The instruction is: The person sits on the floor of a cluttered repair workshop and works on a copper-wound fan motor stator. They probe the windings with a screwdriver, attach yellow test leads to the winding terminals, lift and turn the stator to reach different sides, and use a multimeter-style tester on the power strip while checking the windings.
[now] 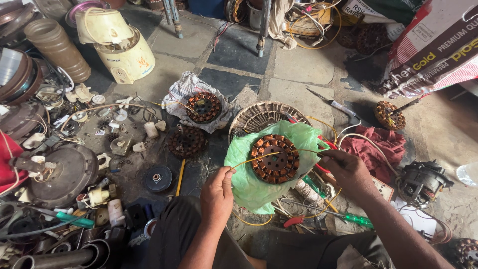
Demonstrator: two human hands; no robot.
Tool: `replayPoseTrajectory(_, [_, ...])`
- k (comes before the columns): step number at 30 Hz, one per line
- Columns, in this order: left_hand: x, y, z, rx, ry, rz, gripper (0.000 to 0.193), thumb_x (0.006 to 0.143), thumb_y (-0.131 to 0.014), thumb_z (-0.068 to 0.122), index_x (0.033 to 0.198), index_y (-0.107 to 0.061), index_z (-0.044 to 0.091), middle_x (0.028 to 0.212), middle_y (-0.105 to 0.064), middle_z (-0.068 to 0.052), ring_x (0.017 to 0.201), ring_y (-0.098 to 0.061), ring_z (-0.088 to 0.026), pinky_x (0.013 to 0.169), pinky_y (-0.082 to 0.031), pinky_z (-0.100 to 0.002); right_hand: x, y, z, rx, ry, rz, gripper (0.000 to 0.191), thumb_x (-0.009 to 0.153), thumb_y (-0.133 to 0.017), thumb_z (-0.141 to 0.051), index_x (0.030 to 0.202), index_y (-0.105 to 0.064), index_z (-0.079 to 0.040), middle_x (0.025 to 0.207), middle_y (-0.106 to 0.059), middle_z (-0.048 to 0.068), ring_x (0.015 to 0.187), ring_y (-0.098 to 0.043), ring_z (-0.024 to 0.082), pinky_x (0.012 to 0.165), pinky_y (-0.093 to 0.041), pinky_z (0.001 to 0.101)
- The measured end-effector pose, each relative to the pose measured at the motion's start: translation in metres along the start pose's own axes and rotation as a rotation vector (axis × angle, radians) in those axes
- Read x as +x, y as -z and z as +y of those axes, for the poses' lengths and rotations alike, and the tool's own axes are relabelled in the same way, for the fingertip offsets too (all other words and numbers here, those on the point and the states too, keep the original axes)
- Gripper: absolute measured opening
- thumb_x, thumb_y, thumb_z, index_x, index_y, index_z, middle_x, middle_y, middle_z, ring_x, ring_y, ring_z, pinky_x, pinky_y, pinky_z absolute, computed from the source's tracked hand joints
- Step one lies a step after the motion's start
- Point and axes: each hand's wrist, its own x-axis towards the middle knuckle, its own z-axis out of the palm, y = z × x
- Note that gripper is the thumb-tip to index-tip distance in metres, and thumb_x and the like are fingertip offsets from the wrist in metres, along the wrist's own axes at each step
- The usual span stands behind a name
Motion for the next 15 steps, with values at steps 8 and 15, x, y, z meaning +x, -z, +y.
replayPoseTrajectory(8, [-0.0031, 0.0009, 0.0037, 0.053, -0.047, 0.000, 0.019, 0.101, -0.058, 0.019, 0.106, -0.072, 0.008, 0.095, -0.077, -0.010, 0.086, -0.075, -0.030, 0.072, -0.057, -0.039, -0.0013, 0.0002, -0.0035, -0.045, 0.001, 0.002, 0.032, 0.097, -0.065, -0.025, 0.123, -0.075, -0.008, 0.099, -0.082, 0.008, 0.089, -0.071, 0.011, 0.083, -0.055, 0.0298])
replayPoseTrajectory(15, [-0.0059, 0.0004, 0.0060, 0.063, -0.030, -0.050, 0.018, 0.100, -0.058, 0.019, 0.105, -0.072, 0.009, 0.094, -0.078, -0.009, 0.086, -0.075, -0.030, 0.071, -0.057, -0.039, 0.0002, 0.0007, -0.0011, -0.052, 0.014, 0.001, 0.034, 0.096, -0.065, -0.027, 0.123, -0.075, -0.009, 0.099, -0.082, 0.007, 0.090, -0.072, 0.011, 0.084, -0.055, 0.0302])
